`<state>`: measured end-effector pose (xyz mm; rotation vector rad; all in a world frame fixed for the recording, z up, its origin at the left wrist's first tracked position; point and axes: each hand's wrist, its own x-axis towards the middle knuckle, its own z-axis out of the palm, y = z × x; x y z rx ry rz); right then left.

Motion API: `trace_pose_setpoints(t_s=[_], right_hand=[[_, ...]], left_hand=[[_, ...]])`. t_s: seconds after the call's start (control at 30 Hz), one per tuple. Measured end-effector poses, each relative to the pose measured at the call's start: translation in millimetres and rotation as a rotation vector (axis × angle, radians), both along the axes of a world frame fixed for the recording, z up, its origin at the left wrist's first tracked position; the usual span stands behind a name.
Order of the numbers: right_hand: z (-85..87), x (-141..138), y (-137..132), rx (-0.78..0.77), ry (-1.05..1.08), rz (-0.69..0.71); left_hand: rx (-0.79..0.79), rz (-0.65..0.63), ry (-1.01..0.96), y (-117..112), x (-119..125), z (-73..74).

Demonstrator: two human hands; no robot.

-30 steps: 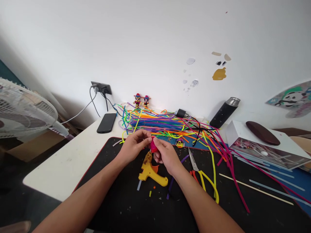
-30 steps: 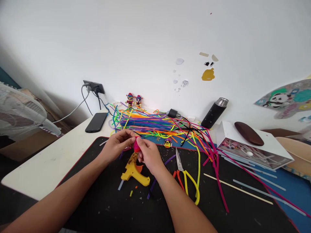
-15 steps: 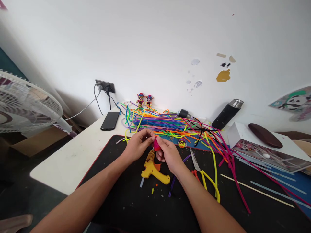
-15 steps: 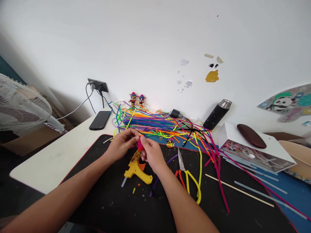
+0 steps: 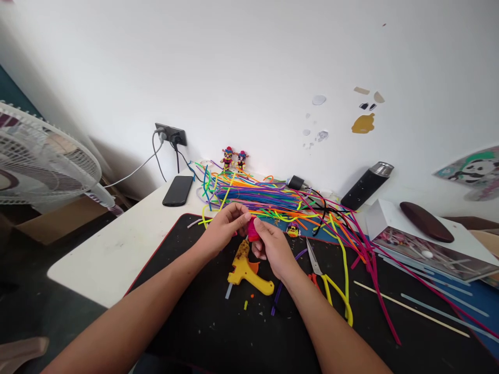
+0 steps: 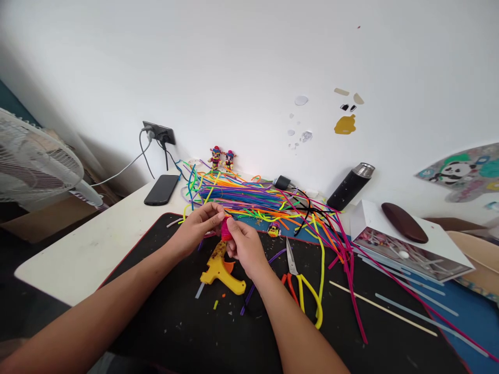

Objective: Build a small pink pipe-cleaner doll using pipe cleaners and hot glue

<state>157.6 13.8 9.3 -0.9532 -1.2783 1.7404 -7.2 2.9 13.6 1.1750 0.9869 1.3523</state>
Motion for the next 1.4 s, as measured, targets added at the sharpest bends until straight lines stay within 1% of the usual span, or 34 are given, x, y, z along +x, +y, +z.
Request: trace_pose_setpoints(t_s=[0.27, 0.43, 0.53, 0.63, 0.73, 0.83, 1.0, 1.1, 1.4], right_hand=[[-2.6, -1, -2, 0.005, -0.005, 0.011], [-1.1, -1, -2, 0.019, 0.003, 0.019], [1.2, 0, -1, 0.014, 0.006, 0.003], [2.8, 2, 1, 0.006, 0.025, -0.036], [3.0, 3, 2, 0.004, 0.027, -0.052], [2.6, 3, 2, 0.013, 0.019, -0.044], [2.8, 2, 1, 0.024, 0.018, -0.022], [4.6, 2, 0, 0.022, 0.013, -0.018], [10.9, 1, -3, 0.029, 0.030, -0.018]], left_hand=[[-0.087, -0.024, -0.098, 0, 0, -1.2], [-0.128, -0.032, -0.134, -2, 2, -0.5], [-0.058, -0.061, -0.103, -3, 1, 1.2], [0.084, -0.080, 0.026, -5, 0, 3.2], [0.190, -0.022, 0.214, -7, 0, 4.4], [0.219, 0.039, 0.325, -9, 2, 3.5], [0.289, 0.082, 0.414, -10, 3, -1.5], [0.302, 0.093, 0.471, -11, 4, -3.3], [0.331, 0.160, 0.442, -14, 5, 2.0]])
